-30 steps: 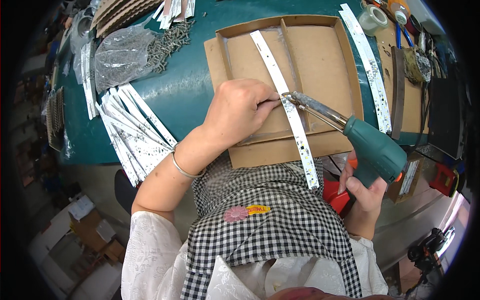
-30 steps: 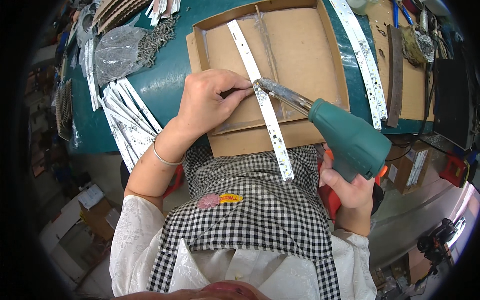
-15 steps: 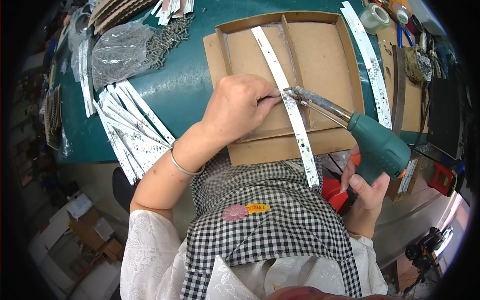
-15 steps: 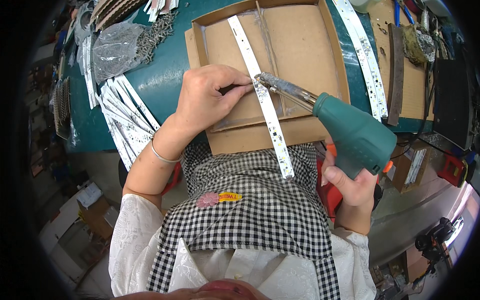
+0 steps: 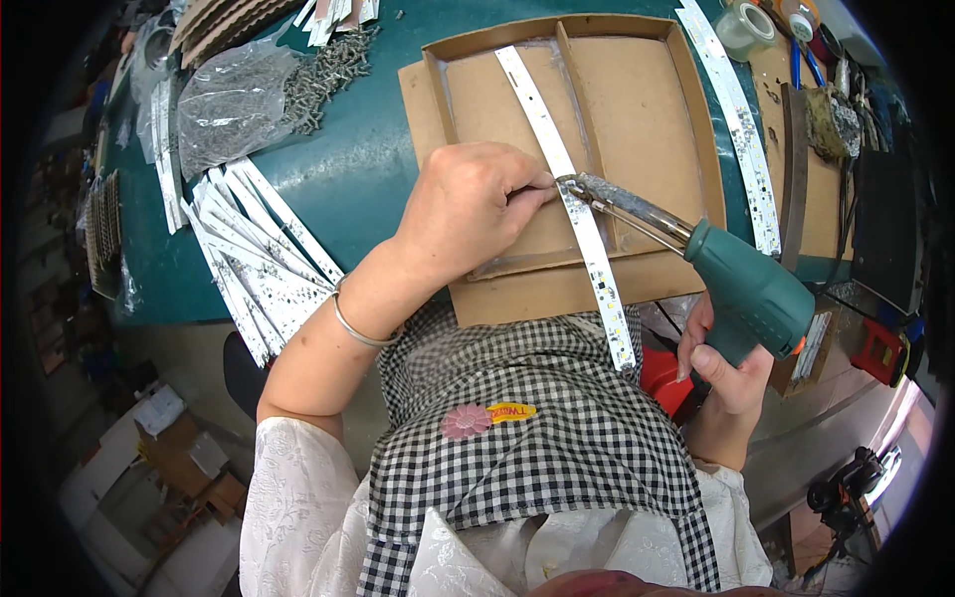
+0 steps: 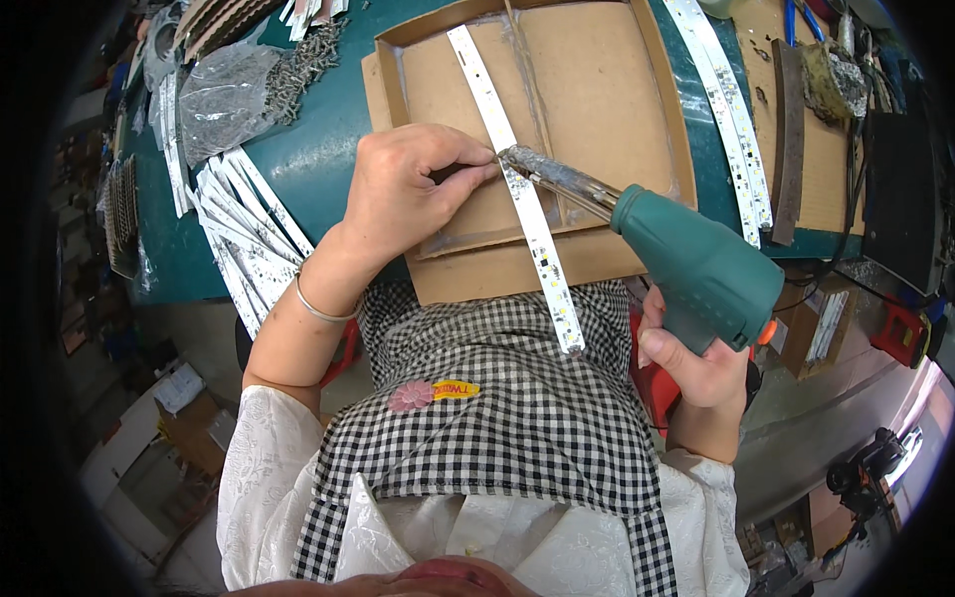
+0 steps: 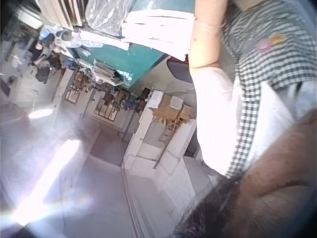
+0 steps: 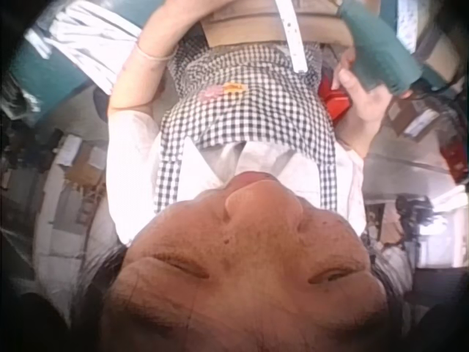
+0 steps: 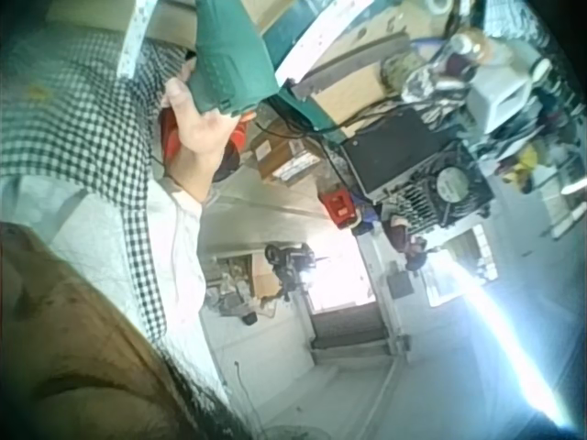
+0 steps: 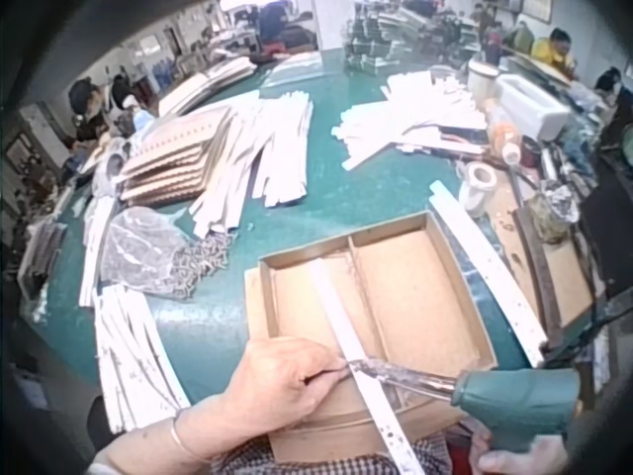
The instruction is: The person uses a soldering iron to attach small components to LED strips on a workbench. They then gather the finished strips, align them, and wrap the bundle in clear plastic film.
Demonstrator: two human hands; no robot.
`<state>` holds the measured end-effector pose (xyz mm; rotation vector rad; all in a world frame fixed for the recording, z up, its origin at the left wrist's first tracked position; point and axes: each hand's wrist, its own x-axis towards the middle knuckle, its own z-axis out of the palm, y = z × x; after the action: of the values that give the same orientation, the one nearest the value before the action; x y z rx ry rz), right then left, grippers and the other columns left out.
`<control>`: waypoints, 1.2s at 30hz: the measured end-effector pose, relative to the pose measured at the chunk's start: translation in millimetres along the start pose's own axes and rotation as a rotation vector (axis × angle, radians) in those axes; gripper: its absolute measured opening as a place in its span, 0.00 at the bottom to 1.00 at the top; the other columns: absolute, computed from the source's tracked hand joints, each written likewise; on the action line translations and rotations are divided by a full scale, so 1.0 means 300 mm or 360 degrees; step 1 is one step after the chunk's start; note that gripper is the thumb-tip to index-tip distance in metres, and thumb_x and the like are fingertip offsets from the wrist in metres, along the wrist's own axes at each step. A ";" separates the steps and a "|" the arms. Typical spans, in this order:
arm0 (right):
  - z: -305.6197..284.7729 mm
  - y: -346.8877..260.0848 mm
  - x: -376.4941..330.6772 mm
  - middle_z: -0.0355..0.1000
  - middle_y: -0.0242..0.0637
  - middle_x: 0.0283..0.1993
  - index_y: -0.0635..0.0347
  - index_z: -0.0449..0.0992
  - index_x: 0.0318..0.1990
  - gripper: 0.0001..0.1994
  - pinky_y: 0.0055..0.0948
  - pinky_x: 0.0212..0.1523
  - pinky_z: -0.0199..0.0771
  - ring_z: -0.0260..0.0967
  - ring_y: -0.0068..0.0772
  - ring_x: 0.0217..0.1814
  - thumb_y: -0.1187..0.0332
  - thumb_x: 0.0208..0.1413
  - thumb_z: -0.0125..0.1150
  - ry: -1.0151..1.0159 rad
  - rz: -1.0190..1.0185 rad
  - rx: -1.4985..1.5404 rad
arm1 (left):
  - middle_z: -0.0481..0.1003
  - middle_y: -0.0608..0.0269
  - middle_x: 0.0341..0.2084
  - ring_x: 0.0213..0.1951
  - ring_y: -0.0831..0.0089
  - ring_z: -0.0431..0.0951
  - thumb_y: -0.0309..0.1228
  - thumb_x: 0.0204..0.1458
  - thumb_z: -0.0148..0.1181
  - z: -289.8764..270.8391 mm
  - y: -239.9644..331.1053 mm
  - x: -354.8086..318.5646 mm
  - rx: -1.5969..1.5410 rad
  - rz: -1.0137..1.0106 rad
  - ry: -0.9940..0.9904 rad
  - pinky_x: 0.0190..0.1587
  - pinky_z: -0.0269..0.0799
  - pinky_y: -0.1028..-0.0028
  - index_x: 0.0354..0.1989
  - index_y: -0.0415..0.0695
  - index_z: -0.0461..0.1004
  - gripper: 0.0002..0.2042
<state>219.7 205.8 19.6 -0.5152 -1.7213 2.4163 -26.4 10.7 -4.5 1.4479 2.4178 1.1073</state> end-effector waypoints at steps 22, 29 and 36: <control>-0.063 -0.040 -0.010 0.66 0.44 0.35 0.80 0.56 0.61 0.38 0.21 0.14 0.68 0.64 0.27 0.19 0.72 0.45 0.70 0.0417 -0.0370 0.0152 | 0.82 0.59 0.25 0.25 0.68 0.82 0.22 0.41 0.72 -0.007 0.002 0.006 -0.0014 0.0017 -0.0015 0.27 0.77 0.74 0.27 0.41 0.82 0.05; -0.099 -0.062 -0.014 0.61 0.40 0.35 0.75 0.53 0.65 0.39 0.19 0.20 0.70 0.66 0.27 0.24 0.73 0.47 0.66 0.0565 -0.0638 0.0046 | 0.82 0.60 0.26 0.26 0.69 0.82 0.22 0.42 0.72 -0.012 0.016 0.018 -0.0006 -0.0017 -0.0047 0.29 0.77 0.74 0.28 0.41 0.83 0.05; -0.154 -0.042 0.024 0.63 0.37 0.36 0.71 0.58 0.64 0.33 0.21 0.26 0.72 0.67 0.26 0.32 0.87 0.48 0.61 0.1070 -0.0893 -0.0796 | 0.82 0.58 0.31 0.31 0.66 0.82 0.21 0.41 0.70 -0.089 0.065 0.025 0.0226 -0.0096 -0.0243 0.33 0.77 0.73 0.36 0.42 0.81 0.12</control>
<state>228.0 253.5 16.5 -0.6777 -1.7992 1.2361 -28.2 8.0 29.3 1.4309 2.4566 0.7961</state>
